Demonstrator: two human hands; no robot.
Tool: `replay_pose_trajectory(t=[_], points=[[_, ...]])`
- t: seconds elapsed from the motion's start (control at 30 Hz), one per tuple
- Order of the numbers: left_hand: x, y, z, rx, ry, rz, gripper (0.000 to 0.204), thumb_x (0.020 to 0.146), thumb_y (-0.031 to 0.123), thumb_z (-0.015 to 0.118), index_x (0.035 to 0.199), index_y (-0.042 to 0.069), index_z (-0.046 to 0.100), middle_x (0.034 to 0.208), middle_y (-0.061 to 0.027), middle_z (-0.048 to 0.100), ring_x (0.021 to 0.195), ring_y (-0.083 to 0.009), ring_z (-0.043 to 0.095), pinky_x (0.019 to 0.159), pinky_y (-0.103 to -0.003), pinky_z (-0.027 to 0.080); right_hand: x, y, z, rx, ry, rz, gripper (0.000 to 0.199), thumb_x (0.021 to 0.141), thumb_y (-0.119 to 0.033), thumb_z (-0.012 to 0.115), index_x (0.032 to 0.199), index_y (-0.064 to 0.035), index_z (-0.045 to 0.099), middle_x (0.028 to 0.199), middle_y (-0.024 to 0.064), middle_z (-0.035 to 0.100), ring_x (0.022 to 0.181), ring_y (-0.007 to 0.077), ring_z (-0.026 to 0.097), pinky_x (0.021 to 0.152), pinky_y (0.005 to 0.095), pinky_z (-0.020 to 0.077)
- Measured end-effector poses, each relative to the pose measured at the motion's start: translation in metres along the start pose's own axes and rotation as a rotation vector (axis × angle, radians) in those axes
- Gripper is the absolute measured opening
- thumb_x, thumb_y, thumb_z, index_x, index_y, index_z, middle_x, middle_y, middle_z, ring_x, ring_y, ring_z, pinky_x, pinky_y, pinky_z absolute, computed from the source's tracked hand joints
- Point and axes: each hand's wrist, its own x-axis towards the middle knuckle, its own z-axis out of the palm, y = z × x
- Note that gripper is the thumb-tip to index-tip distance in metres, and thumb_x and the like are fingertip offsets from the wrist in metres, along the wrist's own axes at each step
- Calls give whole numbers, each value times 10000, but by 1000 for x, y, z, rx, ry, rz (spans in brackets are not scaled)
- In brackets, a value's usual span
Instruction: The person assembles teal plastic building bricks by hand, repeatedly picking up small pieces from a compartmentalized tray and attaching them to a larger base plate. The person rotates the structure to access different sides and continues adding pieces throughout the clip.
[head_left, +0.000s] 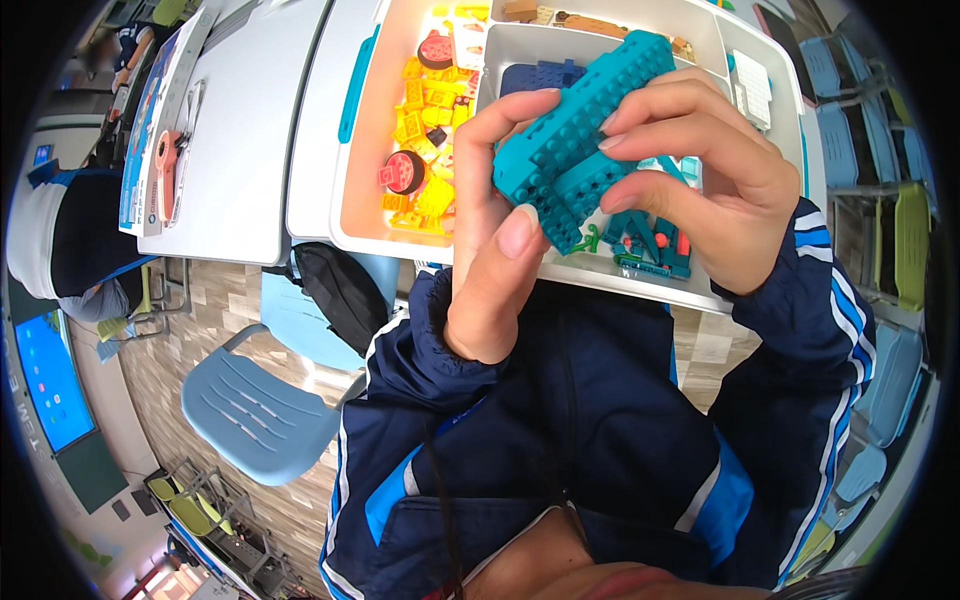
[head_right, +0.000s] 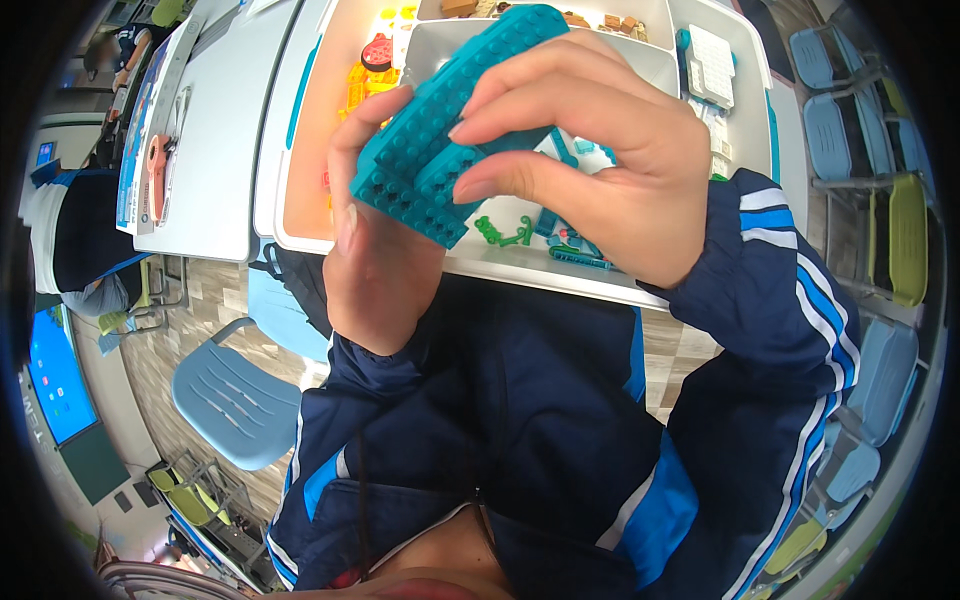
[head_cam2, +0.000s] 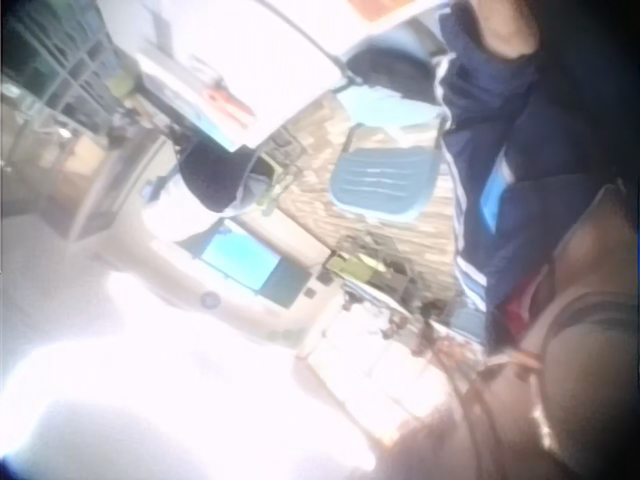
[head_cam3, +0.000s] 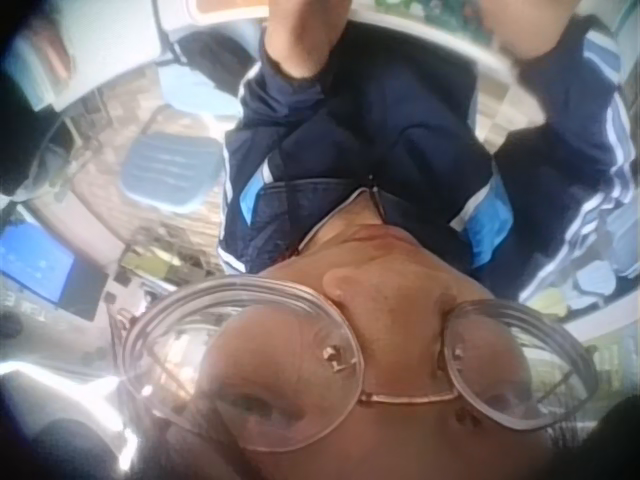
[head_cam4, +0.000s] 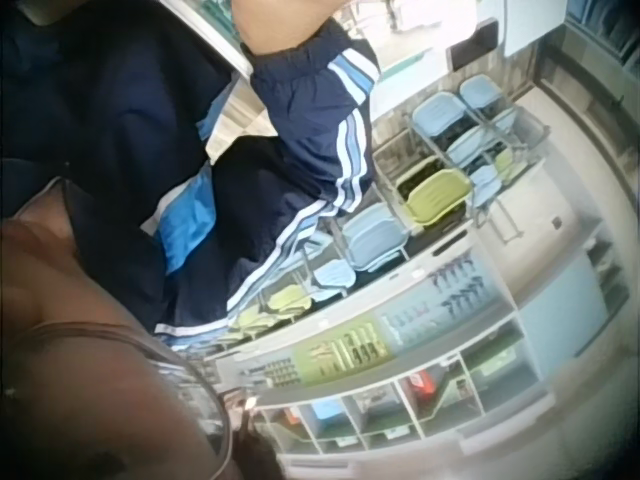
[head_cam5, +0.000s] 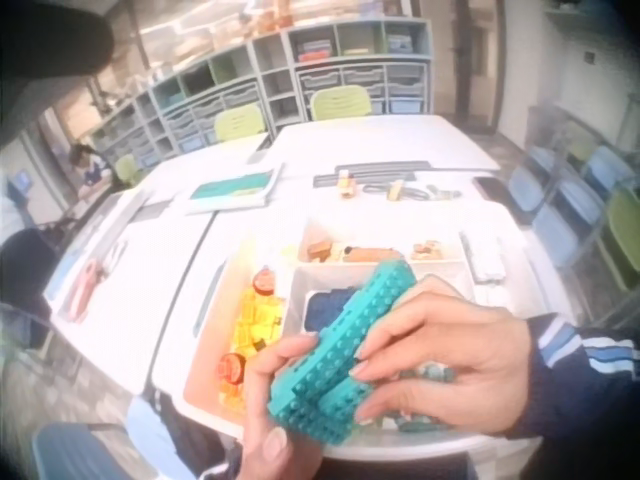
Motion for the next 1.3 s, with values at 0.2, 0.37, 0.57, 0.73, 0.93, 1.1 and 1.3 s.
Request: replay_pose_trajectory(t=[0.2,0.37,0.57,0.73,0.93,1.1,1.3], points=[[-1,-2,6,85,-35,48,719,776,227,622,1352,25,243,1274,-152,420,1174,-227,440,990,-342,353,-2,2,1,-152,39,-35,322,581,52,762,877,-24,660,908,68,571,882,198,513,775,300,421],[-1,-4,3,157,-102,161,592,835,-32,561,1328,4,237,1222,-133,461,1096,-162,478,930,-282,386,-1,-1,-1,-220,16,-60,341,569,20,783,884,-40,664,908,63,567,889,198,504,786,305,412],[-3,-5,4,401,-88,187,502,880,13,530,1314,-35,283,1179,-141,500,1041,-146,517,877,-254,412,7,-13,6,-391,153,-123,407,613,-124,786,982,-38,637,969,82,593,901,245,508,870,348,381],[-6,-12,-3,580,-161,225,465,875,21,538,1287,-57,337,1148,-174,536,980,-181,577,824,-267,450,5,-4,-4,-387,-99,-94,377,650,-166,633,996,-19,600,911,118,599,832,292,515,883,384,360],[-3,-12,-2,737,-137,344,448,860,12,554,1263,-66,375,1137,-190,550,969,-208,594,828,-282,456,18,-7,-4,-315,-166,-93,285,670,-154,609,914,-7,596,808,110,580,771,290,521,808,373,387],[1,-6,3,329,78,307,495,834,0,579,1280,-57,374,1223,-173,501,1097,-216,521,953,-300,382,34,2,-23,-259,-237,-175,301,715,-131,658,980,-3,593,875,119,594,836,265,553,814,353,407],[11,24,-22,402,318,414,559,859,166,501,1269,-169,322,1285,-261,391,1064,-387,537,586,-437,610,40,3,-56,-277,-322,106,304,729,-140,699,984,-1,609,920,133,604,877,248,573,799,339,429]])
